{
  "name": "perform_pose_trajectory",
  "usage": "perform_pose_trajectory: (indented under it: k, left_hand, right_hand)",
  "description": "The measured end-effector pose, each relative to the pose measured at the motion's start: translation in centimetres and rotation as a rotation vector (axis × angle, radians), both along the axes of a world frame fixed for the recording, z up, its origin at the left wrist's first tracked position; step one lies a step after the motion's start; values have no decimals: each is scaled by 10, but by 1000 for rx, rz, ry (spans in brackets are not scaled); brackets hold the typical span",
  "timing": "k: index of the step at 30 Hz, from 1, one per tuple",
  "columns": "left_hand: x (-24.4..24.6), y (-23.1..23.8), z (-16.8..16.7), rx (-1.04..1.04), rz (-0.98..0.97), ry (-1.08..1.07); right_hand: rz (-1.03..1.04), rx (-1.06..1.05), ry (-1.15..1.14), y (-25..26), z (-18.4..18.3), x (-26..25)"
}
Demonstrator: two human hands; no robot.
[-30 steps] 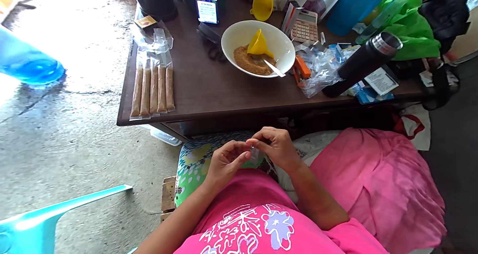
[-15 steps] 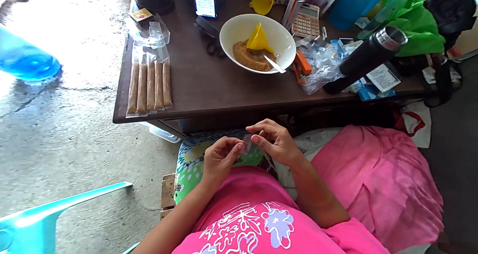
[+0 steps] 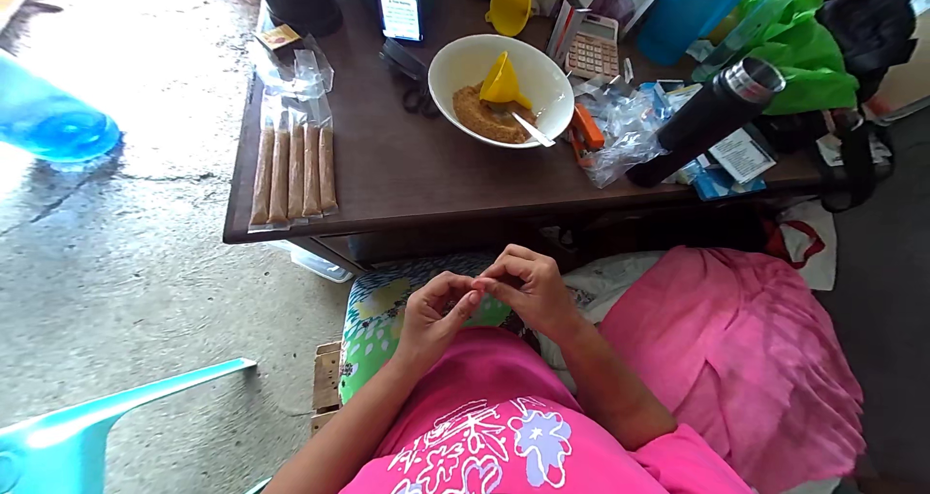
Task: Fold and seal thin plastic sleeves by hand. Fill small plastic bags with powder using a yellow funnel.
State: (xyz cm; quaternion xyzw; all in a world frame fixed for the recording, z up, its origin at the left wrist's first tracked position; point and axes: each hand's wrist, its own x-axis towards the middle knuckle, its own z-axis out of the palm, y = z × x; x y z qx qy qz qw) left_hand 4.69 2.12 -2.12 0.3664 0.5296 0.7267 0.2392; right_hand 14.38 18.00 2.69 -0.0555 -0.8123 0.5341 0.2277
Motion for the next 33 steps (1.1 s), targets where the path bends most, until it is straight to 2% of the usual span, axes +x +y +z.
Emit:
perform_pose_trajectory:
  k: [5,10,14,21,28,33]
  left_hand:
    - [0,0,-2,-6,20,7]
    - [0,-1,-3,-13,21,16]
    - [0,0,-2,-4,9,16]
    - [1,0,1,-34,81,15]
    - [0,0,2,-28,154,44]
    - [0,2,3,-6,128,2]
  right_hand:
    - [121,102,-16,5,-2,1]
    - [21,176,11,3,-3,2]
    - [-35,73,46,0,-2,1]
    - [53,37,14,2,-6,0]
    - [11,-169,-36,5,-3,2]
    - [3,-150,-77,5,1,1]
